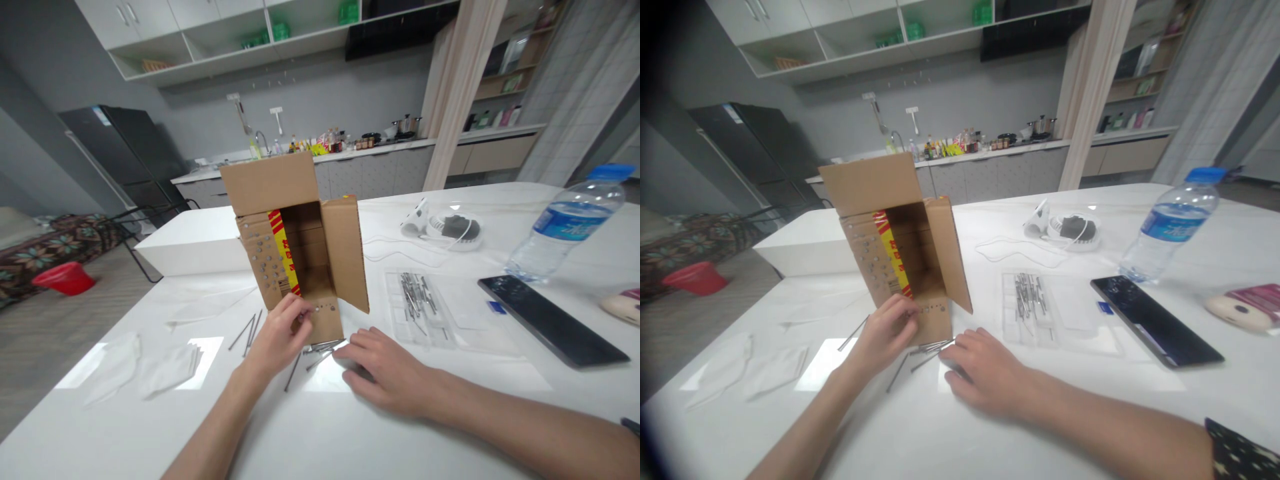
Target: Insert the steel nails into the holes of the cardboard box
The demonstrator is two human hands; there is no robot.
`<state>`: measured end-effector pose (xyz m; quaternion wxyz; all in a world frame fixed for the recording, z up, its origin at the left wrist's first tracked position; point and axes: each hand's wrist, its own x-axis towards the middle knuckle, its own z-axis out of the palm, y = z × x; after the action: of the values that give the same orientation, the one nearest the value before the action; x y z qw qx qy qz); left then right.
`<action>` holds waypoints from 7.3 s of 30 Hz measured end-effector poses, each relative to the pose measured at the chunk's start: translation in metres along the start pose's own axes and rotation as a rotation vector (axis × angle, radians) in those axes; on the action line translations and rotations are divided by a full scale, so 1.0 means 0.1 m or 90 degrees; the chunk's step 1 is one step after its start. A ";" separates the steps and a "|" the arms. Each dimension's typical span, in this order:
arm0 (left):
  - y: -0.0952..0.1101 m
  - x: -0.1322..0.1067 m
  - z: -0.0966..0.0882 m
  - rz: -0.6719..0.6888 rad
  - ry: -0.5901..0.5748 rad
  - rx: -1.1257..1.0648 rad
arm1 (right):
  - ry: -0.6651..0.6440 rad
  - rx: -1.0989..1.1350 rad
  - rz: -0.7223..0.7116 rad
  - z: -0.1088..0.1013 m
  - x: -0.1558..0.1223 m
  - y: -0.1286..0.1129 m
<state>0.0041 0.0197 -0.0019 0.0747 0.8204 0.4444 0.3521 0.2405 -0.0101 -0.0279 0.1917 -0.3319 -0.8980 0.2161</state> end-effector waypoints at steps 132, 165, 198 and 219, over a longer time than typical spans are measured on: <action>0.09 0.01 -0.01 0.041 -0.225 0.071 | -0.002 0.000 -0.003 -0.01 0.00 0.01; 0.07 0.01 0.06 0.047 -0.221 0.117 | 0.003 -0.004 -0.008 0.02 0.01 0.02; 0.02 0.01 0.08 0.118 -0.136 0.121 | 0.002 -0.010 -0.004 -0.01 0.01 0.01; 0.16 0.03 -0.01 0.117 -0.202 0.092 | 0.005 -0.002 -0.008 0.01 0.01 0.02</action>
<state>0.0150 0.0122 0.0072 0.0522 0.9059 0.3742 0.1912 0.2404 -0.0084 -0.0296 0.1958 -0.3270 -0.8999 0.2121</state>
